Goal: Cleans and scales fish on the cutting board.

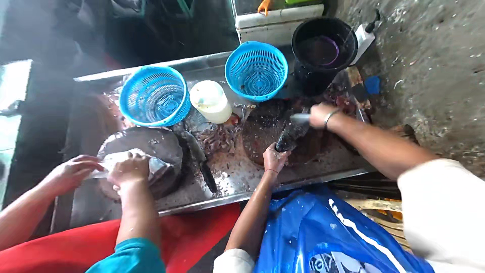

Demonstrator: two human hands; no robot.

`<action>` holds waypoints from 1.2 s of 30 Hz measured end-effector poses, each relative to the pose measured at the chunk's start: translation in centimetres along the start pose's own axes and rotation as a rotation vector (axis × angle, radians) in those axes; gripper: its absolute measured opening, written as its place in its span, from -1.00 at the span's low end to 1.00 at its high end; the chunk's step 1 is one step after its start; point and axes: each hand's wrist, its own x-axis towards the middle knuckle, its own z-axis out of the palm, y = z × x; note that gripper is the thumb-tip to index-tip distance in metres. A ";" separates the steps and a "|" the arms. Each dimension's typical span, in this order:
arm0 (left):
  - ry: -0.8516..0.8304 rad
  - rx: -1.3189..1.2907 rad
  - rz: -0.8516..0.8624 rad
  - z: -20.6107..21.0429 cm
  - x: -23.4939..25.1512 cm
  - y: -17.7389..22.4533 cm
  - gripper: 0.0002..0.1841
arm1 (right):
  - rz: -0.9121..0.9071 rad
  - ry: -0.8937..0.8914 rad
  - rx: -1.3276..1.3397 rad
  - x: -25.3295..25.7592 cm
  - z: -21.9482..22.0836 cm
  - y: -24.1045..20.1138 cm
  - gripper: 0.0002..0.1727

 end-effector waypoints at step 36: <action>-0.237 -0.740 -0.577 -2.5 3.4 0.1 -0.23 | -0.069 0.092 0.311 2.8 4.9 7.4 -0.58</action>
